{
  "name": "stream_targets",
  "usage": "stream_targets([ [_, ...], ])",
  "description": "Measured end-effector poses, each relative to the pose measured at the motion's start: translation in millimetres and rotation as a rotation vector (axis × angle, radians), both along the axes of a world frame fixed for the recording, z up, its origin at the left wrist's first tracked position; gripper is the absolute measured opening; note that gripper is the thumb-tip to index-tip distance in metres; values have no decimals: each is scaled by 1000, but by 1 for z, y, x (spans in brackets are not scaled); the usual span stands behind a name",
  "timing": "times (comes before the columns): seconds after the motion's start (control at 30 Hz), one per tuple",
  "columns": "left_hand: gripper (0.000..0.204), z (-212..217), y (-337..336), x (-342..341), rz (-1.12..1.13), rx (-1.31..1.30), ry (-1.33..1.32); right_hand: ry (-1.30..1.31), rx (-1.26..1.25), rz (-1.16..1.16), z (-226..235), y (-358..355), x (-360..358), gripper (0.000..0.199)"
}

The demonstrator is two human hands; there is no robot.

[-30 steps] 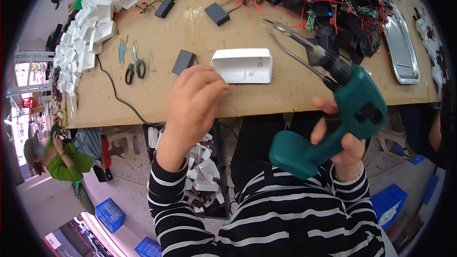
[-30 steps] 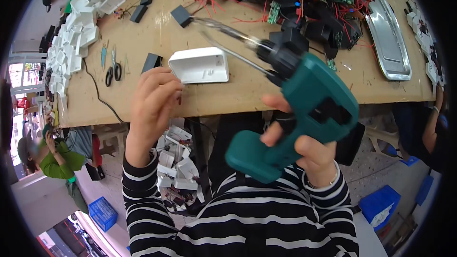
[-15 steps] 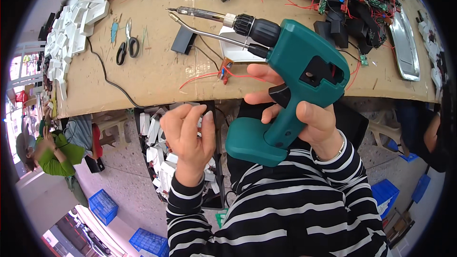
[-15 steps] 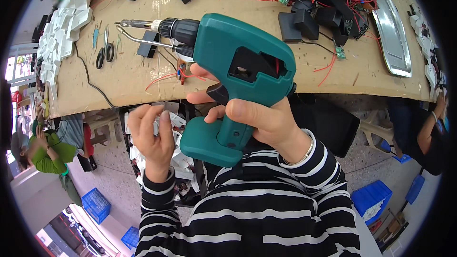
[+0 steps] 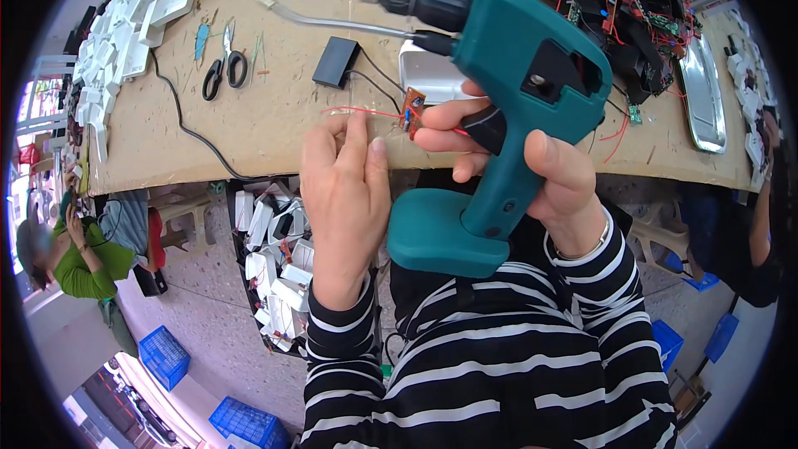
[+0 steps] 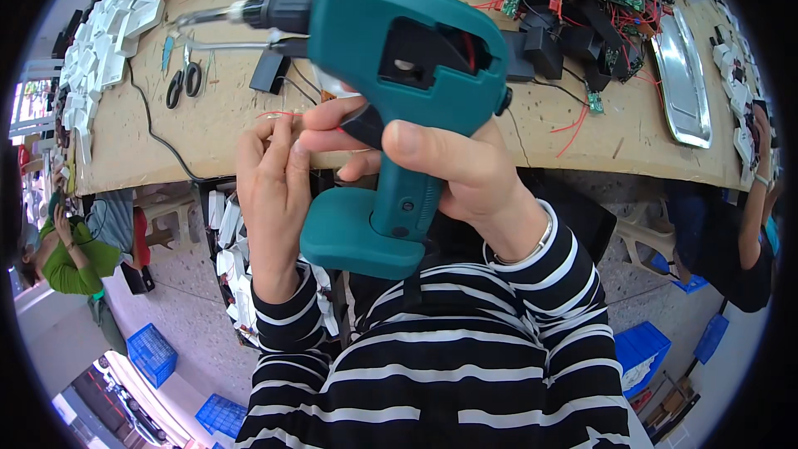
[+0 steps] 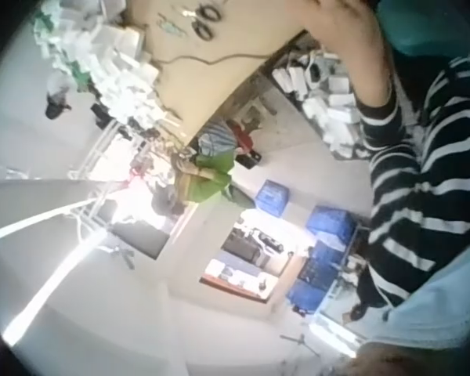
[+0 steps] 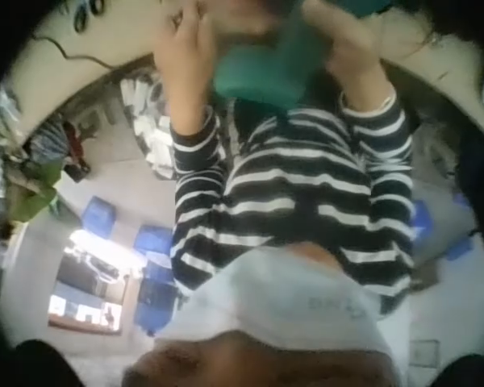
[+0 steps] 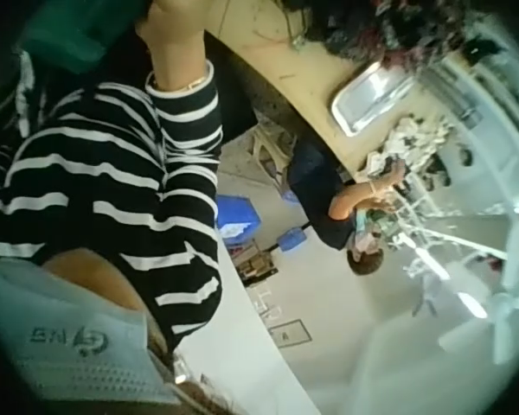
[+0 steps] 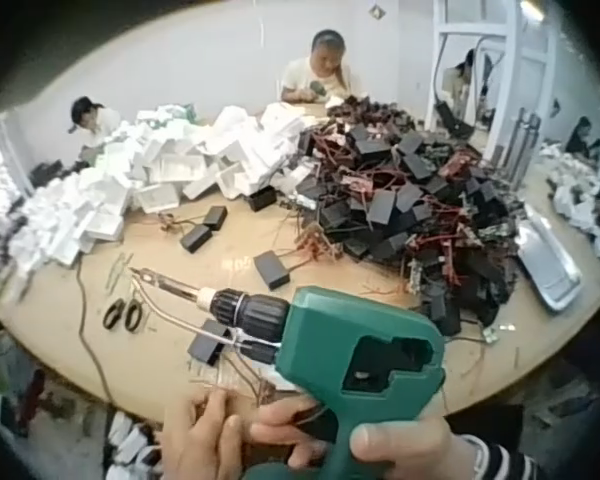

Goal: Soldering wires and electronic components into plastic housings at a manual workstation.

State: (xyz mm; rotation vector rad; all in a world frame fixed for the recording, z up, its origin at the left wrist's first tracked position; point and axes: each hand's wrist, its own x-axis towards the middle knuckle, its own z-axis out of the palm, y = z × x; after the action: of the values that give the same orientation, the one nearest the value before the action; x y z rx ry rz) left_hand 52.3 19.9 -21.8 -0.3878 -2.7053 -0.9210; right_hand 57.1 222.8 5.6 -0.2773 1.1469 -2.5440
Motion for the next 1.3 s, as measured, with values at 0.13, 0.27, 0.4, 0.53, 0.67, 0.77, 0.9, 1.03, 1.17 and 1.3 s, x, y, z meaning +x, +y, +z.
stream_targets([
  [0.13, 30, 5, -1, 2, -36, 442, -180, 37, -13, 128, 7, -7, -16, 73],
  [0.27, 27, 10, 2, 5, -25, 1105, -385, 69, -15, 234, 9, -16, -22, 73],
  [0.4, 19, -5, 7, -12, -132, 1194, -192, 4, -65, 170, 4, -16, -19, 70],
  [0.53, 15, -2, 9, -30, -356, 983, 202, 55, -179, 191, -4, -8, -17, 71],
  [0.67, 19, -3, 8, -35, -453, 618, 359, 6, -203, 159, -9, -5, -14, 69],
  [0.77, 22, 6, 2, -36, -513, 472, 319, -21, -165, 98, -9, -3, -11, 67],
  [0.9, 20, 14, 3, -31, -455, 294, 218, 15, -80, 31, -11, 15, 0, 66],
  [1.03, 16, 24, 5, -26, -332, 321, 45, 20, -178, -141, -22, 44, 24, 65],
  [1.17, 14, 22, 23, -32, -439, 302, 47, -23, -70, -299, -18, 43, 39, 62],
  [1.3, 14, 15, 39, -34, -447, 232, 131, -128, -68, -388, -18, 26, 35, 59],
])
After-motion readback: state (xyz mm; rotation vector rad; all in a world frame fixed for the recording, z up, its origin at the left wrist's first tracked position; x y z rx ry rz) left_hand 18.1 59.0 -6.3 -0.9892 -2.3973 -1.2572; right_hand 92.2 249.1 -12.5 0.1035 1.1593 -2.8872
